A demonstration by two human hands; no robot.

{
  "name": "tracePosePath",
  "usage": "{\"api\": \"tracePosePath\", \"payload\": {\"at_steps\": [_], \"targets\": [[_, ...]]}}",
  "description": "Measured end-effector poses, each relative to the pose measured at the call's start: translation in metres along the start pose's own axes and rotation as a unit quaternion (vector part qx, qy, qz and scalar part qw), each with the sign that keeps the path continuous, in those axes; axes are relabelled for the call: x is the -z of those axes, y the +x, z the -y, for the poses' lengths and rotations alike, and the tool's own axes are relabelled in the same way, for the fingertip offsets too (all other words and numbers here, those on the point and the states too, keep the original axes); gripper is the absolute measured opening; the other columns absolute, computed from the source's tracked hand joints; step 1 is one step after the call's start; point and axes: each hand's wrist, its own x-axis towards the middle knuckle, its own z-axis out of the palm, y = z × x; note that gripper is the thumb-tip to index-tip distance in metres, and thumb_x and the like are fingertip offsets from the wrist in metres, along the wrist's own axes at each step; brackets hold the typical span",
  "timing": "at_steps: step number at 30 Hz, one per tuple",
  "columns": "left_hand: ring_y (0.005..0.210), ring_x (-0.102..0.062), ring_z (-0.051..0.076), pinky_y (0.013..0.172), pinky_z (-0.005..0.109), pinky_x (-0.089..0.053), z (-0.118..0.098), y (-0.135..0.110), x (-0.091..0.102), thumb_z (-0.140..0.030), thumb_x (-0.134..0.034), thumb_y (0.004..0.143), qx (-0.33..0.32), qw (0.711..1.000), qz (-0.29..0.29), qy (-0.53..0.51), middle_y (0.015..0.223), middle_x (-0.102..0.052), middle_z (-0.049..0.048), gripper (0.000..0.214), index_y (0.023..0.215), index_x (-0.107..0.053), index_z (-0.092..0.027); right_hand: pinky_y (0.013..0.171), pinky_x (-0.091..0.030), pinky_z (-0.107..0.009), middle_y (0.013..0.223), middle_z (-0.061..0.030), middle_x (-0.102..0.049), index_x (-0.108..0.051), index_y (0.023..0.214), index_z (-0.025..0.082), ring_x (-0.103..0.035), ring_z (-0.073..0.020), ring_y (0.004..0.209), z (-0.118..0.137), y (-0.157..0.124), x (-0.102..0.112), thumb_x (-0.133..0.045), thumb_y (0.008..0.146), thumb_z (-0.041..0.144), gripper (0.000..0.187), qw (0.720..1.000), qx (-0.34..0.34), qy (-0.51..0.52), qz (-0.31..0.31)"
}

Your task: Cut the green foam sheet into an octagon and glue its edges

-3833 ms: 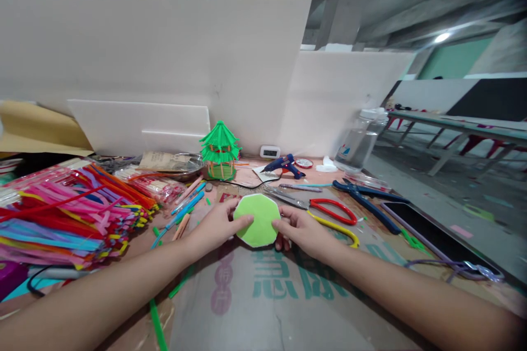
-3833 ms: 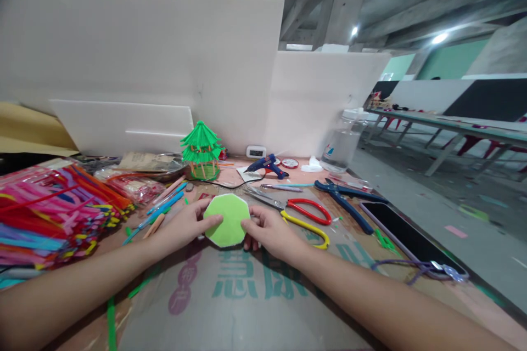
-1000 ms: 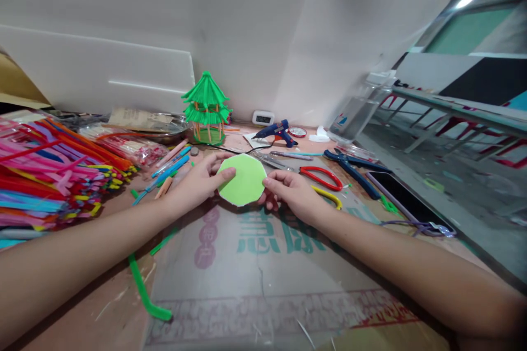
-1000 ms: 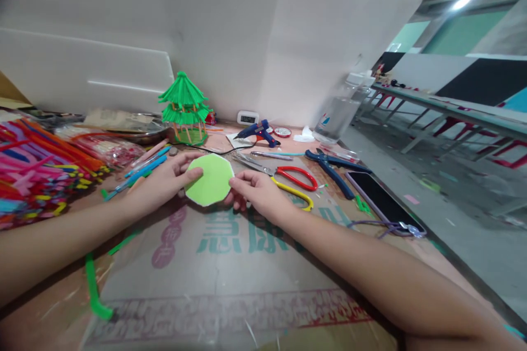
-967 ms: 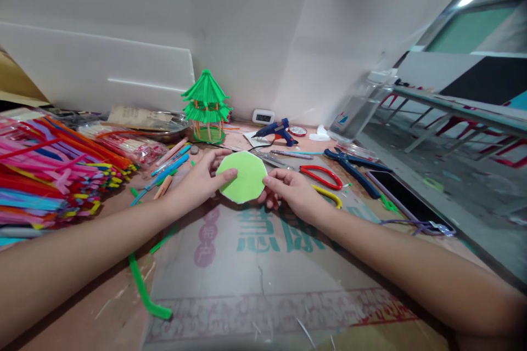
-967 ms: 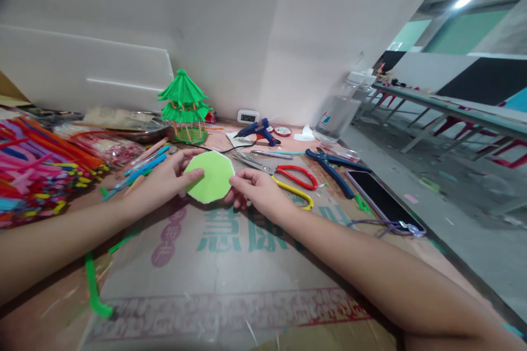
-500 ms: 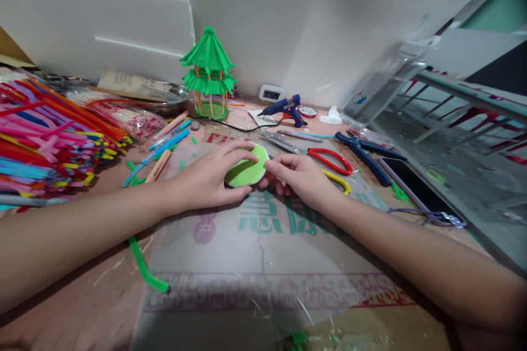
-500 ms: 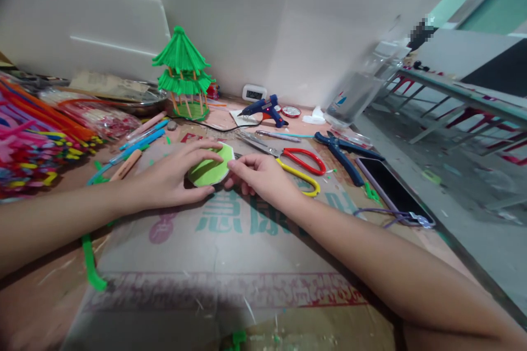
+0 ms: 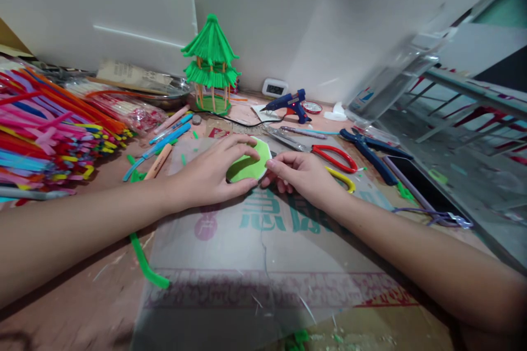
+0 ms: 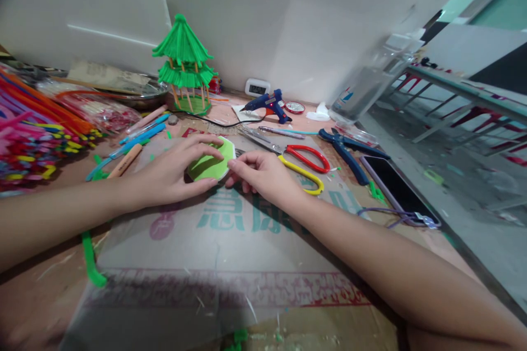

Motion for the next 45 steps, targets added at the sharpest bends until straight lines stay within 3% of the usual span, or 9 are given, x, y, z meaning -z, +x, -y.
{"api": "tracePosePath", "payload": {"at_steps": [6,25,30,33,38,45], "targets": [[0.135,-0.044,0.027,0.112,0.045,-0.037,-0.001,-0.001,-0.001,-0.035,-0.065,0.083,0.002,1.000,0.003,0.010,0.141,-0.049,0.0140,0.040,0.119,-0.054,-0.019,0.041,-0.036,-0.019,0.073,-0.0033,-0.074,-0.063,0.076,0.019,-0.050,-0.0063,0.046,0.000,0.000,0.000,-0.067,0.080,0.057,0.039,1.000,0.002,-0.002,0.000],[0.135,-0.043,0.026,0.113,0.046,-0.035,0.000,-0.001,0.001,-0.028,-0.054,0.090,0.005,1.000,0.010,-0.004,0.140,-0.049,0.0119,0.030,0.119,-0.055,-0.020,0.042,-0.036,-0.020,0.072,-0.0029,-0.074,-0.064,0.076,0.019,-0.049,-0.0065,0.045,0.001,0.000,-0.001,-0.064,0.085,0.052,0.034,1.000,-0.002,-0.016,-0.001],[0.128,-0.052,0.026,0.108,0.041,-0.041,0.006,0.000,0.002,-0.032,-0.053,0.091,-0.007,0.999,0.047,-0.015,0.133,-0.057,0.0112,0.027,0.115,-0.060,-0.020,0.043,-0.034,-0.021,0.059,0.0001,-0.068,-0.064,0.073,0.019,-0.045,-0.0067,0.043,0.004,-0.003,0.003,-0.062,0.086,0.054,0.037,0.995,0.007,-0.101,0.009],[0.119,-0.058,0.024,0.103,0.037,-0.044,0.011,0.000,0.003,-0.033,-0.053,0.093,-0.023,0.996,0.079,-0.023,0.122,-0.065,0.0090,0.024,0.109,-0.064,-0.020,0.044,-0.034,-0.022,0.060,0.0006,-0.068,-0.066,0.074,0.020,-0.046,-0.0078,0.044,0.010,-0.007,0.013,-0.056,0.090,0.054,0.039,0.981,0.027,-0.186,0.041],[0.118,-0.059,0.025,0.099,0.035,-0.045,0.014,0.002,0.005,-0.043,-0.064,0.085,-0.016,0.994,0.104,-0.010,0.128,-0.062,0.0083,0.031,0.107,-0.064,-0.020,0.048,-0.036,-0.023,0.062,0.0012,-0.065,-0.067,0.071,0.022,-0.053,-0.0095,0.052,0.027,-0.009,0.045,-0.056,0.091,0.052,0.038,0.952,0.055,-0.292,0.075],[0.113,-0.059,0.023,0.097,0.035,-0.046,0.013,0.002,0.003,-0.037,-0.054,0.091,0.004,0.996,0.092,0.008,0.120,-0.062,0.0078,0.022,0.103,-0.062,-0.020,0.052,-0.042,-0.023,0.074,-0.0022,-0.070,-0.072,0.087,0.023,-0.061,-0.0118,0.061,0.033,-0.001,0.088,-0.058,0.087,0.059,0.039,0.932,0.034,-0.350,0.087]]}}
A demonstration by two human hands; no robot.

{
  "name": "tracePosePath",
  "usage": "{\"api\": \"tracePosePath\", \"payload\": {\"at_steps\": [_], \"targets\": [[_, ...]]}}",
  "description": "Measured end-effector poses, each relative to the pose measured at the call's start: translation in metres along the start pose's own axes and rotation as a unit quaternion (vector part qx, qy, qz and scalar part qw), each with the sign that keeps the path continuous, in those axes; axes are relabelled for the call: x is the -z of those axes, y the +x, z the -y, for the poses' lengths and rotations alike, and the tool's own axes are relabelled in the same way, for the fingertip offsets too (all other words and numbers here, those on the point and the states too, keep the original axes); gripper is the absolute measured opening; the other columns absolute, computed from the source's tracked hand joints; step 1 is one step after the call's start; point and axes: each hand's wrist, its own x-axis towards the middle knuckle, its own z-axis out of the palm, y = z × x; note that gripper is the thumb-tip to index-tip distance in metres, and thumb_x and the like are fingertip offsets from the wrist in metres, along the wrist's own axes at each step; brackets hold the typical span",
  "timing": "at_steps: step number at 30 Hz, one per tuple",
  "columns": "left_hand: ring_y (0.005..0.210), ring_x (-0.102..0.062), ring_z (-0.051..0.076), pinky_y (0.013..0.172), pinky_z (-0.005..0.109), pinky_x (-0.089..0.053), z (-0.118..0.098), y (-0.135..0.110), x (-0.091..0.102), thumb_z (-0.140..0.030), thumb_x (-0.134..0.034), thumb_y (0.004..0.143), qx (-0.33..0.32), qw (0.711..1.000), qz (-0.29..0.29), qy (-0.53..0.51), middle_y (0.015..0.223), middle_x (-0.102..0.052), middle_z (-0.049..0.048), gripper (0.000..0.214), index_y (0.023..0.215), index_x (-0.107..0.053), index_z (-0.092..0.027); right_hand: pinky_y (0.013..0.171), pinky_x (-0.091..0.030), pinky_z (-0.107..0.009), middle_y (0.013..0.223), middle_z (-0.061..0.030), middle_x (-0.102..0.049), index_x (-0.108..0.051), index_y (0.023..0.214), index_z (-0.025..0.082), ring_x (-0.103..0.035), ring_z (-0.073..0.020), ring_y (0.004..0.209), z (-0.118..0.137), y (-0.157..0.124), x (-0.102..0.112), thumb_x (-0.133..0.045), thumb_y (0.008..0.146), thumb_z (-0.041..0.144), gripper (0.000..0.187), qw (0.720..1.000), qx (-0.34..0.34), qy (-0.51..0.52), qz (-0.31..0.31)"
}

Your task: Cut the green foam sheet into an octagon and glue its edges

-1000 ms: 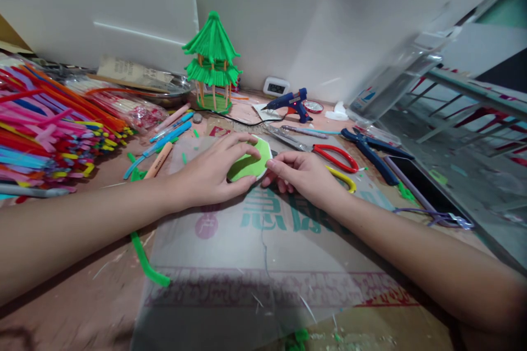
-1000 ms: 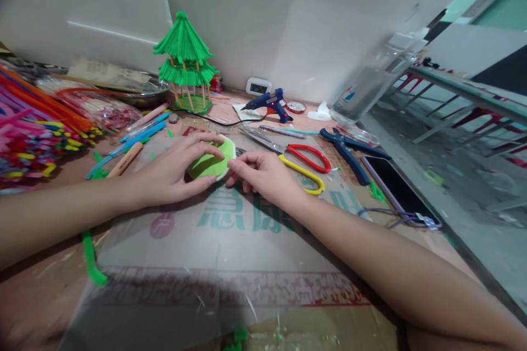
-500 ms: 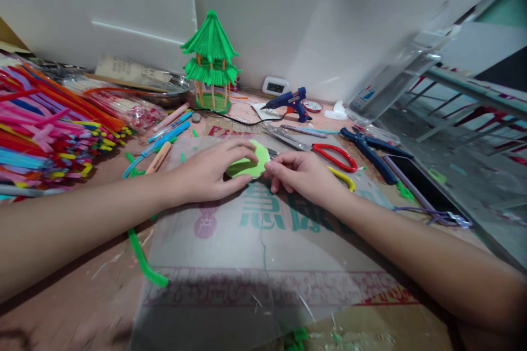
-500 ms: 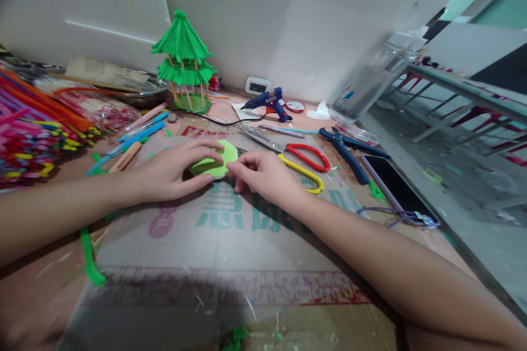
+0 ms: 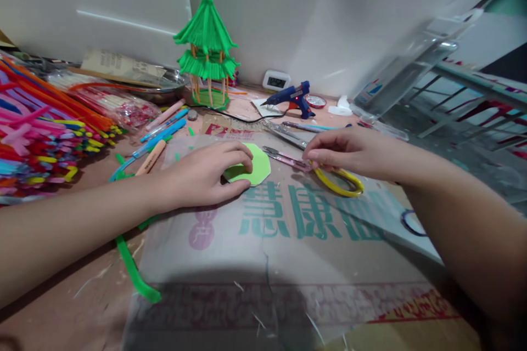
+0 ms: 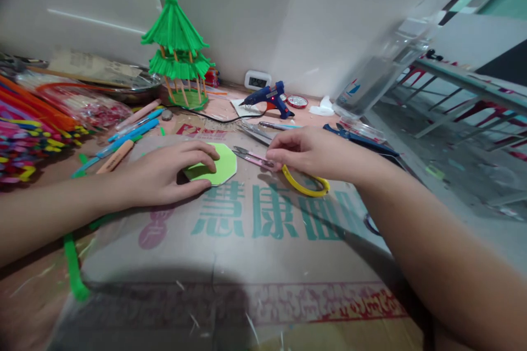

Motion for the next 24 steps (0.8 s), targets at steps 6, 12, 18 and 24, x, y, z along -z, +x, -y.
{"api": "tracePosePath", "payload": {"at_steps": [6,12,18,24], "targets": [[0.108,-0.060,0.025,0.091,0.037,-0.048,-0.006,0.001,0.000,-0.048,-0.060,0.087,0.025,0.999,0.011,0.031,0.117,-0.062,0.0083,0.032,0.100,-0.062,-0.019,0.038,-0.033,-0.025,0.067,-0.0021,-0.065,-0.072,0.093,0.022,-0.044,-0.0077,0.040,-0.013,0.002,0.011,-0.058,0.085,0.064,0.045,0.994,-0.103,-0.019,-0.023],[0.110,-0.059,0.022,0.095,0.036,-0.046,-0.008,0.000,0.001,-0.033,-0.050,0.094,0.007,1.000,0.002,0.004,0.116,-0.062,0.0071,0.021,0.102,-0.065,-0.019,0.057,-0.043,-0.028,0.077,-0.0047,-0.067,-0.073,0.098,0.020,-0.056,-0.0145,0.063,-0.003,0.001,-0.007,-0.059,0.090,0.050,0.035,0.992,0.013,-0.057,-0.111],[0.109,-0.059,0.020,0.096,0.035,-0.044,0.000,0.000,0.002,-0.025,-0.054,0.091,-0.008,1.000,-0.001,0.009,0.115,-0.063,0.0044,0.015,0.099,-0.066,-0.020,0.064,-0.039,-0.027,0.087,-0.0049,-0.060,-0.068,0.125,0.029,-0.054,-0.0143,0.076,0.020,0.000,-0.055,-0.047,0.099,0.024,0.033,0.936,0.293,-0.182,-0.067],[0.108,-0.059,0.019,0.094,0.032,-0.045,0.002,0.000,0.002,-0.026,-0.055,0.091,-0.016,1.000,0.000,0.006,0.115,-0.062,0.0046,0.015,0.100,-0.065,-0.020,0.064,-0.037,-0.027,0.088,-0.0055,-0.061,-0.067,0.126,0.025,-0.052,-0.0137,0.075,0.019,0.003,-0.070,-0.046,0.100,0.024,0.033,0.922,0.312,-0.222,-0.058]]}}
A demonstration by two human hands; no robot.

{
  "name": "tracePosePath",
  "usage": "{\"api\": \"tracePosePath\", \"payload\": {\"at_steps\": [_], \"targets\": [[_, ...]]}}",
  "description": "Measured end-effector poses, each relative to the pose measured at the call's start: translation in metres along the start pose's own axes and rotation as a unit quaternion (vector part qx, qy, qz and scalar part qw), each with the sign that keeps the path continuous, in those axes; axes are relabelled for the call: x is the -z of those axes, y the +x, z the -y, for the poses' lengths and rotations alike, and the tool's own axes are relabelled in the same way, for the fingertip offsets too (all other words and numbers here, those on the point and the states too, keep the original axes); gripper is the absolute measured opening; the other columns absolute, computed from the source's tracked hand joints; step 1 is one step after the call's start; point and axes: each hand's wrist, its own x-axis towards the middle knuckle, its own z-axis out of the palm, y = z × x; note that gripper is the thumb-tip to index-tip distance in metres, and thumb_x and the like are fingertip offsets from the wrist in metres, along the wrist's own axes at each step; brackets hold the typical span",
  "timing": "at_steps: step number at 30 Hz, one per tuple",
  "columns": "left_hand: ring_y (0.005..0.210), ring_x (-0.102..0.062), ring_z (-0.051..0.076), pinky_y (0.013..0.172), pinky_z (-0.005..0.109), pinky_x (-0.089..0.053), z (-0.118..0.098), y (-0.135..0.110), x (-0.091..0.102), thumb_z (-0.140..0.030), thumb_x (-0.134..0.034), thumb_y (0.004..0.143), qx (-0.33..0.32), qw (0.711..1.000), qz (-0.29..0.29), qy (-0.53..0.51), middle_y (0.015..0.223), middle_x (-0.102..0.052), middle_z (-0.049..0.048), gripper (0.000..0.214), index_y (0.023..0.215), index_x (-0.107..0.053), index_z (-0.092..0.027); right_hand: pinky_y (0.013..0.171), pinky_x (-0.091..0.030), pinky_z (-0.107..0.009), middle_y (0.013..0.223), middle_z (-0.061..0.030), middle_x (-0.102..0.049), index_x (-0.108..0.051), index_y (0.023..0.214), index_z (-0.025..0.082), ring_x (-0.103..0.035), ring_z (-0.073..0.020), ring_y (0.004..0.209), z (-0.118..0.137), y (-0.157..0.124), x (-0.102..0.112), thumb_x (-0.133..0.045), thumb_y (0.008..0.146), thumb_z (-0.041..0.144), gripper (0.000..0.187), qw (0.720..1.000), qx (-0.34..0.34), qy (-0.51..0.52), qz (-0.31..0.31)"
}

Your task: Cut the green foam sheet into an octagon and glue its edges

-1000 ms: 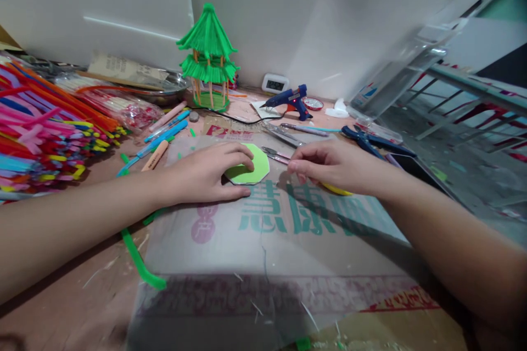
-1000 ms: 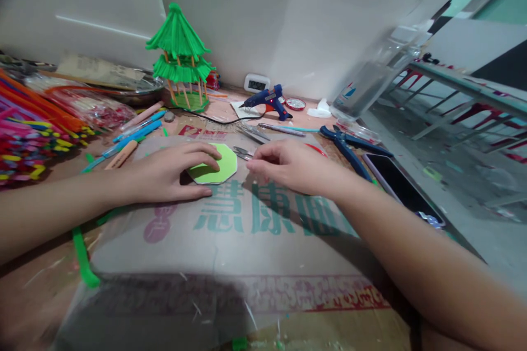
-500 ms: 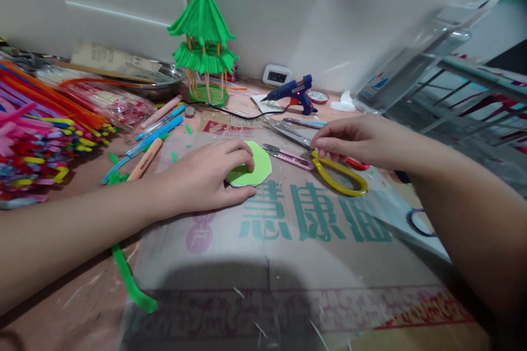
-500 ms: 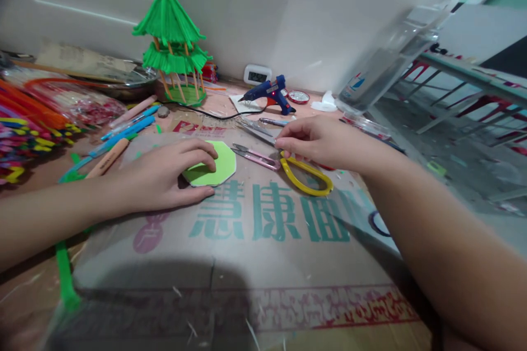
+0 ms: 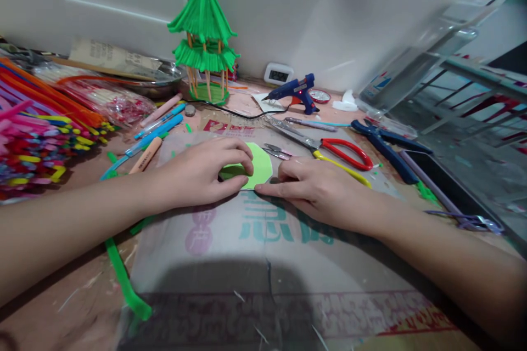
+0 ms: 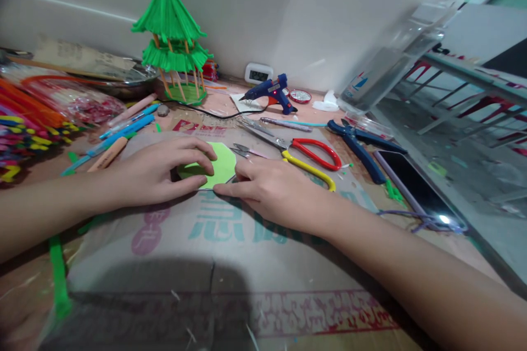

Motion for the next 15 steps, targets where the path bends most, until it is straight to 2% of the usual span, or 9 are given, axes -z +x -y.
{"api": "tracePosePath", "payload": {"at_steps": [8,15], "targets": [[0.111,-0.059,0.020,0.096,0.034,-0.045,0.0007,-0.0004,-0.0002,-0.026,-0.054,0.091,0.003,1.000,0.005,-0.003,0.117,-0.062,0.0051,0.015,0.100,-0.065,-0.020,0.068,-0.039,-0.028,0.089,-0.0056,-0.065,-0.063,0.131,0.025,-0.056,-0.0157,0.079,0.0013,-0.0030,-0.0026,-0.046,0.099,0.020,0.036,1.000,-0.017,0.002,0.026],[0.110,-0.059,0.019,0.096,0.032,-0.044,-0.0006,-0.0007,0.0010,-0.025,-0.054,0.091,-0.005,1.000,0.002,-0.001,0.115,-0.062,0.0044,0.014,0.100,-0.065,-0.020,0.068,-0.045,-0.025,0.082,-0.0045,-0.069,-0.070,0.116,0.018,-0.061,-0.0130,0.074,-0.0033,-0.0019,-0.0053,-0.048,0.097,0.018,0.029,0.984,-0.076,0.147,-0.062]]}}
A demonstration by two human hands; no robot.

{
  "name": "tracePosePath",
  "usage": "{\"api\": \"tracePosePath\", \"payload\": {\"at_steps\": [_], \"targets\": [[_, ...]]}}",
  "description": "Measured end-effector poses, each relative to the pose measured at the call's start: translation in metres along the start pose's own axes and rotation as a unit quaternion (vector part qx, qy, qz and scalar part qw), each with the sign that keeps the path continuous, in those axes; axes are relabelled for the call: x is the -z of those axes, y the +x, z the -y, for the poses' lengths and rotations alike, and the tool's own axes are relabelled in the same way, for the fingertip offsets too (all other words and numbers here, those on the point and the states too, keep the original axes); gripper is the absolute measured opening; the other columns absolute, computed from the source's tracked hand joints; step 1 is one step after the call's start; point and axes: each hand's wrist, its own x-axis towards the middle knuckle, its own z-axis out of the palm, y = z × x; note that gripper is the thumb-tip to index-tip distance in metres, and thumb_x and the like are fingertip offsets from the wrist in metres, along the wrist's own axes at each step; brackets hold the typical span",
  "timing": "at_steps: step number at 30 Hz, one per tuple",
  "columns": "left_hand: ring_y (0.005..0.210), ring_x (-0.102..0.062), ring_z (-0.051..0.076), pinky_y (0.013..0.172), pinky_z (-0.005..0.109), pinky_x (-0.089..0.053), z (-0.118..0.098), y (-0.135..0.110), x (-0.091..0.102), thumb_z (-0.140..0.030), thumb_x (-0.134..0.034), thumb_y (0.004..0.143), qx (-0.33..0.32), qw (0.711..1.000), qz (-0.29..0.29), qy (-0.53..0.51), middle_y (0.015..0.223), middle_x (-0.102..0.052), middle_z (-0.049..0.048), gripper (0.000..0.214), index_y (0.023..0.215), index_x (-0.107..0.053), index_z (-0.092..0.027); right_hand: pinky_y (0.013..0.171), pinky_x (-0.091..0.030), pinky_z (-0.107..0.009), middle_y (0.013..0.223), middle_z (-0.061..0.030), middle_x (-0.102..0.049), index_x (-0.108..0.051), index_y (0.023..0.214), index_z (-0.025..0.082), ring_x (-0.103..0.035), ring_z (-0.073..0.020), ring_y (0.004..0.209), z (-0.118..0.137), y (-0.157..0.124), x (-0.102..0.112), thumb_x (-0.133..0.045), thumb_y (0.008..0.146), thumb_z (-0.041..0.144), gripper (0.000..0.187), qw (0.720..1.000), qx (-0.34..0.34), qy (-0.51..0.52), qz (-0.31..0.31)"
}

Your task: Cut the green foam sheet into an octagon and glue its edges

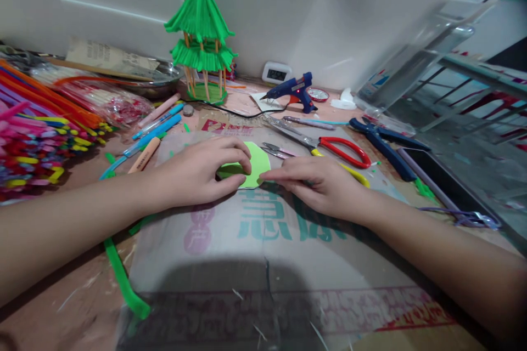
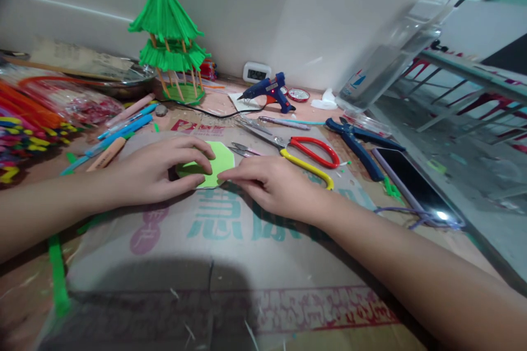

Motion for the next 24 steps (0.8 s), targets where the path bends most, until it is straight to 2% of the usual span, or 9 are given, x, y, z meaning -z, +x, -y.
{"api": "tracePosePath", "payload": {"at_steps": [3,6,10,12,15,17,20,22,24], "targets": [[0.110,-0.059,0.019,0.097,0.032,-0.043,-0.001,0.000,0.001,-0.028,-0.054,0.092,-0.001,1.000,0.001,0.004,0.116,-0.062,0.0047,0.015,0.100,-0.065,-0.020,0.071,-0.047,-0.024,0.085,-0.0047,-0.072,-0.072,0.111,0.018,-0.064,-0.0131,0.078,0.001,0.002,0.002,-0.052,0.096,0.019,0.024,1.000,-0.011,0.022,-0.014],[0.110,-0.059,0.021,0.096,0.033,-0.044,-0.003,0.001,0.002,-0.038,-0.056,0.092,0.005,1.000,0.009,0.006,0.116,-0.061,0.0051,0.021,0.100,-0.064,-0.021,0.073,-0.049,-0.024,0.091,-0.0046,-0.075,-0.073,0.106,0.019,-0.067,-0.0133,0.082,0.004,0.003,0.008,-0.056,0.095,0.023,0.020,0.999,-0.024,0.030,-0.018],[0.108,-0.058,0.024,0.091,0.036,-0.046,-0.009,0.001,-0.001,-0.046,-0.061,0.087,0.040,0.999,0.020,0.027,0.115,-0.061,0.0060,0.028,0.100,-0.062,-0.021,0.075,-0.050,-0.025,0.094,-0.0045,-0.076,-0.074,0.101,0.020,-0.068,-0.0141,0.083,0.007,0.004,0.034,-0.057,0.095,0.029,0.020,0.998,-0.054,-0.003,-0.013],[0.107,-0.057,0.024,0.091,0.038,-0.046,-0.012,0.001,-0.002,-0.044,-0.060,0.088,0.060,0.998,0.014,0.029,0.113,-0.060,0.0064,0.026,0.100,-0.060,-0.021,0.075,-0.050,-0.025,0.098,-0.0044,-0.076,-0.073,0.107,0.021,-0.068,-0.0147,0.084,0.007,0.001,0.054,-0.056,0.095,0.033,0.024,0.996,-0.077,-0.031,0.026],[0.108,-0.057,0.024,0.092,0.040,-0.046,-0.015,0.001,-0.004,-0.043,-0.057,0.090,0.070,0.997,0.010,0.009,0.113,-0.060,0.0071,0.024,0.099,-0.059,-0.021,0.069,-0.050,-0.025,0.101,-0.0032,-0.075,-0.071,0.116,0.025,-0.068,-0.0149,0.081,0.009,-0.005,0.084,-0.056,0.095,0.039,0.030,0.984,-0.122,-0.049,0.121],[0.105,-0.058,0.025,0.092,0.041,-0.047,-0.015,0.001,-0.004,-0.043,-0.053,0.092,0.070,0.998,0.006,0.006,0.111,-0.061,0.0075,0.024,0.098,-0.059,-0.021,0.067,-0.050,-0.025,0.101,-0.0026,-0.075,-0.071,0.118,0.027,-0.068,-0.0155,0.081,0.007,-0.010,0.099,-0.054,0.095,0.042,0.032,0.975,-0.156,-0.052,0.152],[0.106,-0.058,0.025,0.091,0.042,-0.048,-0.014,0.000,-0.004,-0.042,-0.050,0.093,0.065,0.998,-0.003,-0.001,0.114,-0.061,0.0086,0.023,0.095,-0.059,-0.021,0.066,-0.049,-0.027,0.100,-0.0027,-0.075,-0.071,0.113,0.026,-0.067,-0.0161,0.080,-0.007,-0.014,0.108,-0.051,0.095,0.046,0.034,0.962,-0.220,-0.069,0.148],[0.108,-0.058,0.025,0.093,0.041,-0.048,-0.014,0.000,-0.005,-0.041,-0.051,0.093,0.063,0.998,-0.011,-0.012,0.116,-0.061,0.0084,0.022,0.095,-0.059,-0.021,0.065,-0.048,-0.028,0.094,-0.0034,-0.074,-0.072,0.107,0.024,-0.066,-0.0164,0.076,-0.027,-0.013,0.108,-0.049,0.095,0.046,0.035,0.950,-0.263,-0.106,0.132],[0.108,-0.058,0.025,0.094,0.041,-0.047,-0.014,0.000,-0.005,-0.040,-0.051,0.092,0.064,0.998,-0.010,-0.013,0.115,-0.061,0.0081,0.021,0.095,-0.060,-0.021,0.066,-0.046,-0.029,0.092,-0.0051,-0.073,-0.070,0.099,0.021,-0.065,-0.0184,0.078,-0.053,-0.009,0.105,-0.054,0.091,0.046,0.031,0.934,-0.307,-0.171,0.064]]}}
